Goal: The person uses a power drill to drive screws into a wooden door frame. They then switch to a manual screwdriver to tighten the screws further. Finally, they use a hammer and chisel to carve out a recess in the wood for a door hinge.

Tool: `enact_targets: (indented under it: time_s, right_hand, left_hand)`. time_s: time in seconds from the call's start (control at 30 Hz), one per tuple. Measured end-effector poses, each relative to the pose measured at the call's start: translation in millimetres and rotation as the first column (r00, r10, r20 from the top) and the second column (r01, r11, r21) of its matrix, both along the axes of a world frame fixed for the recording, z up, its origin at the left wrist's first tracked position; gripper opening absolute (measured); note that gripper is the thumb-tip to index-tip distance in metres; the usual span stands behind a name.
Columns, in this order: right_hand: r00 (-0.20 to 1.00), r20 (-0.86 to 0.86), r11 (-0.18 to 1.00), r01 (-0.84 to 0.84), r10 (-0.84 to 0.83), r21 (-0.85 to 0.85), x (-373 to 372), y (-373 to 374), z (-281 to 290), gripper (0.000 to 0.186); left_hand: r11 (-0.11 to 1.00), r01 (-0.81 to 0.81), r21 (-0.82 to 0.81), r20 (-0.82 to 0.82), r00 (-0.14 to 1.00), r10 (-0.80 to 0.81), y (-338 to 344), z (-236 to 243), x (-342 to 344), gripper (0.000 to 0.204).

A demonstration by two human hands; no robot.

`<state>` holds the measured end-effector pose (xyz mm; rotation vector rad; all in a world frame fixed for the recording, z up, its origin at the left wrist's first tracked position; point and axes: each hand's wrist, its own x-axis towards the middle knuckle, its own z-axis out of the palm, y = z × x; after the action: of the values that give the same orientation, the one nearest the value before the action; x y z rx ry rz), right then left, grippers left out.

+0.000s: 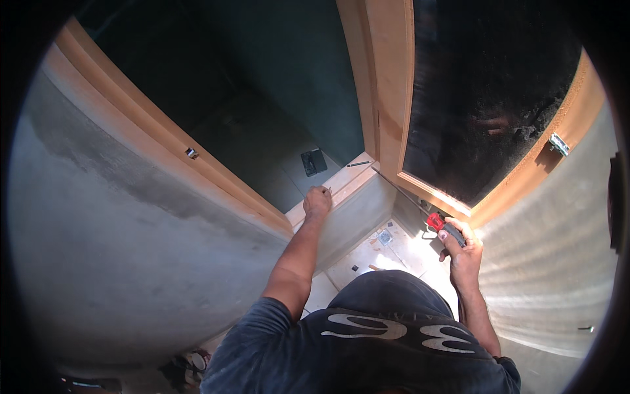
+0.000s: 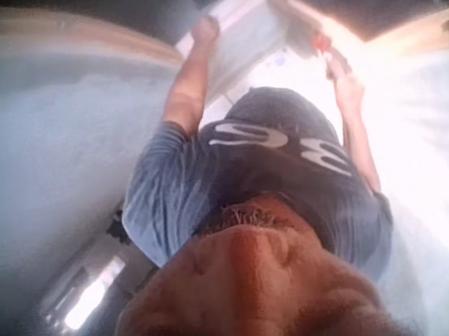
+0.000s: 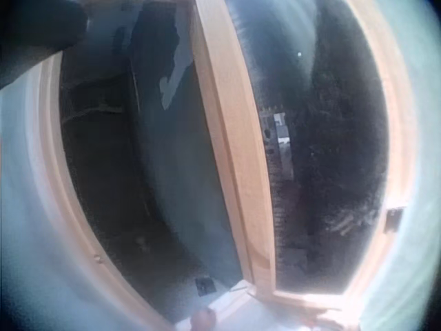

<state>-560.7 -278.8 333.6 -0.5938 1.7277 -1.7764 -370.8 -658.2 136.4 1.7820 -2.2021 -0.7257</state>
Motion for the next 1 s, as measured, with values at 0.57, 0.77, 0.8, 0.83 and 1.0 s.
enact_targets:
  time_s: [0.57, 0.77, 0.8, 0.83, 1.0]
  right_hand:
    - [0.926, -0.096, 0.915, -0.376, 0.365, -0.146, 62.1, -75.8, 75.4, 0.031]
    - [0.850, -0.210, 0.830, -0.521, 0.483, -0.200, 103.2, -93.6, 110.8, 0.036]
    - [0.841, -0.246, 0.825, -0.530, 0.482, -0.197, 109.2, -93.5, 115.5, 0.037]
    - [0.831, -0.282, 0.820, -0.538, 0.479, -0.194, 115.3, -93.1, 120.4, 0.038]
    - [0.784, -0.483, 0.806, -0.544, 0.390, -0.233, 131.1, -100.1, 120.3, 0.036]
  left_hand:
    - [0.876, 0.481, -0.030, -0.974, -0.210, 0.082, 104.7, 232.3, 49.8, 0.041]
    - [0.974, 0.209, -0.089, -0.968, -0.249, -0.035, 103.0, 291.1, 96.1, 0.035]
    - [0.980, 0.183, -0.076, -0.967, -0.252, -0.028, 102.7, 294.7, 101.9, 0.034]
    - [0.983, 0.162, -0.089, -0.966, -0.253, -0.045, 102.7, 297.8, 105.7, 0.032]
    - [0.980, 0.175, -0.091, -0.965, -0.260, -0.043, 97.5, 301.0, 120.1, 0.030]
